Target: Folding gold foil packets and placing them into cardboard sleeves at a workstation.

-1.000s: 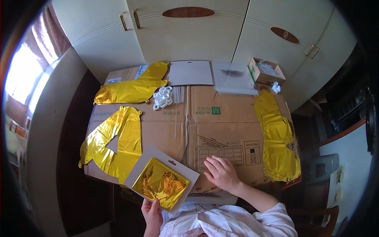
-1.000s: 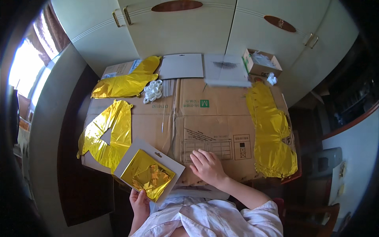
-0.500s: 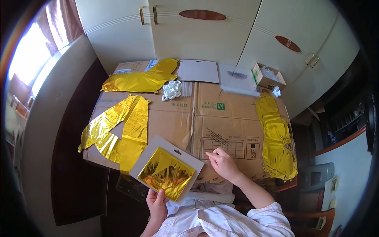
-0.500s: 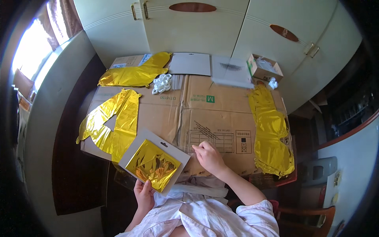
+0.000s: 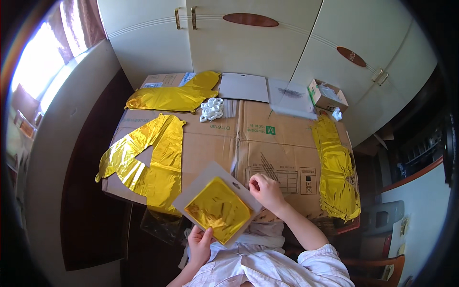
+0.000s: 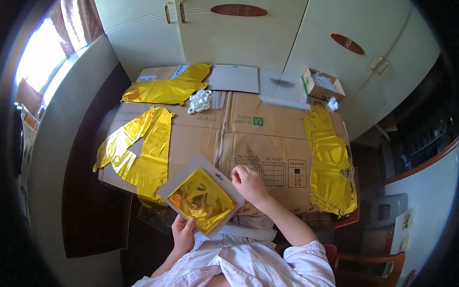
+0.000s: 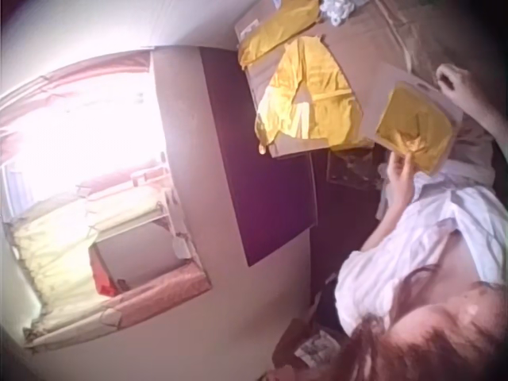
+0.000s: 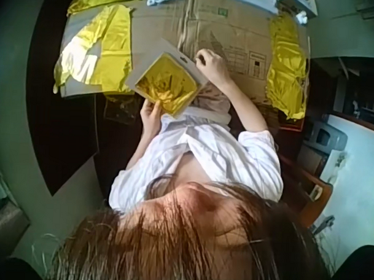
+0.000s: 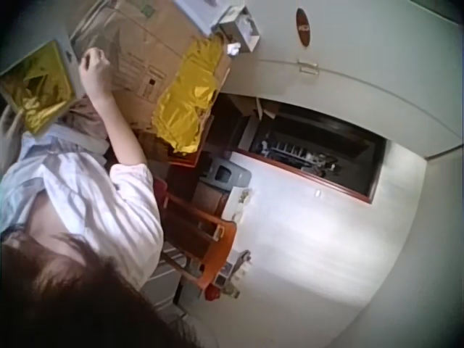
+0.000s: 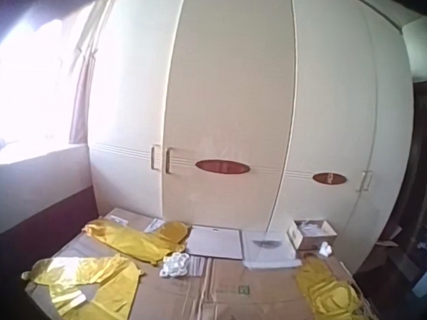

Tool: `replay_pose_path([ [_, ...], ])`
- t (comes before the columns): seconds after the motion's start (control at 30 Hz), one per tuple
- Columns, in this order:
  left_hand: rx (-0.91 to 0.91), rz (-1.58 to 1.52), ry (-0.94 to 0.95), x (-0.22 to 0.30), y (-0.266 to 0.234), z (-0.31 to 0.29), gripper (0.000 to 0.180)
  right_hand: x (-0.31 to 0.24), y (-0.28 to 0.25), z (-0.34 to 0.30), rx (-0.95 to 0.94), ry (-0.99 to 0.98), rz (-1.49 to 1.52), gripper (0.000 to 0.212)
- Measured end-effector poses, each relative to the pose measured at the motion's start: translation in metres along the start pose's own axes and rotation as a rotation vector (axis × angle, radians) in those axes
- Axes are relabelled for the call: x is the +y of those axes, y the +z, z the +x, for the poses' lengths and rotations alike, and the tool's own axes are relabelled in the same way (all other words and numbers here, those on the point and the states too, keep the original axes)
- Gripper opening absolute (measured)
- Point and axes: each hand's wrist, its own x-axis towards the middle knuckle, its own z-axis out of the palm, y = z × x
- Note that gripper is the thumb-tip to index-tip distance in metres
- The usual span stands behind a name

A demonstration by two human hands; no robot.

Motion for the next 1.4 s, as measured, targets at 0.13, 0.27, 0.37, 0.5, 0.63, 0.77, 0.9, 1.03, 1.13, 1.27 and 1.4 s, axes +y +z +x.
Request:
replay_pose_path([
  [0.13,-0.021,-0.001,-0.035,-0.008,-0.002,-0.002,0.02,-0.011,0.005,0.006,0.041,-0.008,-0.021,0.014],
  [0.27,-0.006,-0.033,-0.034,-0.001,0.0,-0.002,0.022,-0.009,0.007,0.01,0.026,-0.044,-0.093,0.011],
  [0.37,0.001,-0.022,-0.058,0.001,0.0,-0.002,0.023,-0.011,0.009,0.011,0.029,-0.074,-0.125,0.006],
  [0.5,-0.038,0.239,0.033,-0.001,-0.007,-0.002,0.023,-0.015,0.01,0.011,0.049,-0.119,-0.17,0.006],
  [0.63,-0.011,0.21,-0.004,0.007,0.0,-0.001,0.02,-0.018,0.011,0.012,0.032,-0.074,-0.17,0.007],
  [0.77,0.025,0.008,-0.137,0.006,-0.003,0.006,0.02,-0.02,0.014,0.01,0.058,-0.093,-0.199,0.008],
  [0.9,0.003,0.025,-0.146,0.006,-0.006,0.008,0.021,-0.017,0.018,0.008,0.08,-0.145,-0.247,0.009],
  [1.03,0.027,-0.037,-0.182,0.008,-0.002,0.011,0.022,-0.024,0.018,0.005,0.03,-0.21,-0.253,0.007],
  [1.13,0.018,-0.03,-0.192,0.007,-0.003,0.013,0.023,-0.028,0.017,0.002,0.02,-0.238,-0.303,0.009],
  [1.27,0.024,-0.044,-0.175,0.007,0.005,0.015,0.022,-0.038,0.015,-0.003,0.01,-0.276,-0.396,0.012],
  [1.4,0.002,-0.047,-0.15,0.006,0.02,0.018,0.021,-0.046,0.014,-0.008,0.0,-0.333,-0.446,0.015],
])
